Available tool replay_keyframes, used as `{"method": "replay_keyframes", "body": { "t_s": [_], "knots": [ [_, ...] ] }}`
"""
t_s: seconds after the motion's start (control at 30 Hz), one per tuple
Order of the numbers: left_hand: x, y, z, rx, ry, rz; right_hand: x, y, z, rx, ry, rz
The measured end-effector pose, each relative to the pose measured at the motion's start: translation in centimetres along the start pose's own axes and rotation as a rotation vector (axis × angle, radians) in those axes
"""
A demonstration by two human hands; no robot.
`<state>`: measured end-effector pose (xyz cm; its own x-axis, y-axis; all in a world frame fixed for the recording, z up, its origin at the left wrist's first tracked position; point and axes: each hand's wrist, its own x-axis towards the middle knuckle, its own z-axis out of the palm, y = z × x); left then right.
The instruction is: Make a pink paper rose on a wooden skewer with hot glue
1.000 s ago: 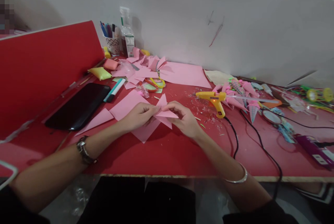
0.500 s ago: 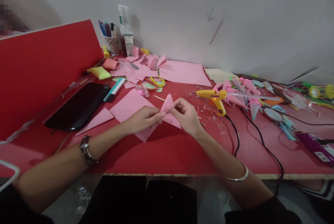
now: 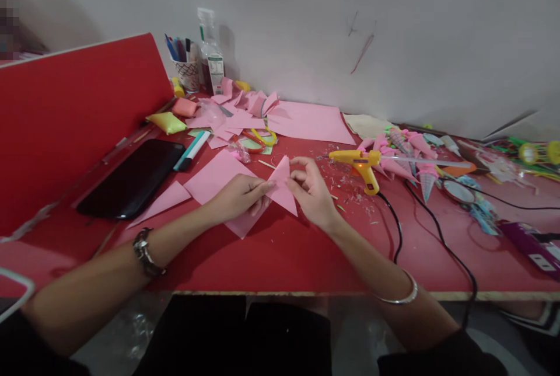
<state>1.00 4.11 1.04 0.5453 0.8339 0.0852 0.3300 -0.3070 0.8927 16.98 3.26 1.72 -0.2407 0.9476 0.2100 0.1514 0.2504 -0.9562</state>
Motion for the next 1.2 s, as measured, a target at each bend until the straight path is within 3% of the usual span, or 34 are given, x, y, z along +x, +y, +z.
{"method": "replay_keyframes", "body": {
  "t_s": [0.23,0.4,0.67,0.93,1.2],
  "knots": [
    [0.07,0.06,-0.19,0.041,0.085,0.060,-0.14,-0.01,-0.08,-0.092,0.006,-0.051],
    [0.04,0.14,-0.51,-0.157,-0.003,-0.001,-0.24,0.24,-0.31,-0.220,0.041,-0.254],
    [-0.03,0.20,-0.86,-0.358,-0.062,-0.104,-0.23,-0.32,-0.74,-0.279,-0.107,-0.400],
    [0.09,0.08,-0.55,-0.286,-0.166,-0.017,-0.14,-0.62,-0.55,-0.198,-0.022,-0.218],
    [-0.15,0.25,-0.49,-0.107,-0.179,0.059,-0.14,-0.11,0.05,0.002,0.019,-0.034]
  ]
}}
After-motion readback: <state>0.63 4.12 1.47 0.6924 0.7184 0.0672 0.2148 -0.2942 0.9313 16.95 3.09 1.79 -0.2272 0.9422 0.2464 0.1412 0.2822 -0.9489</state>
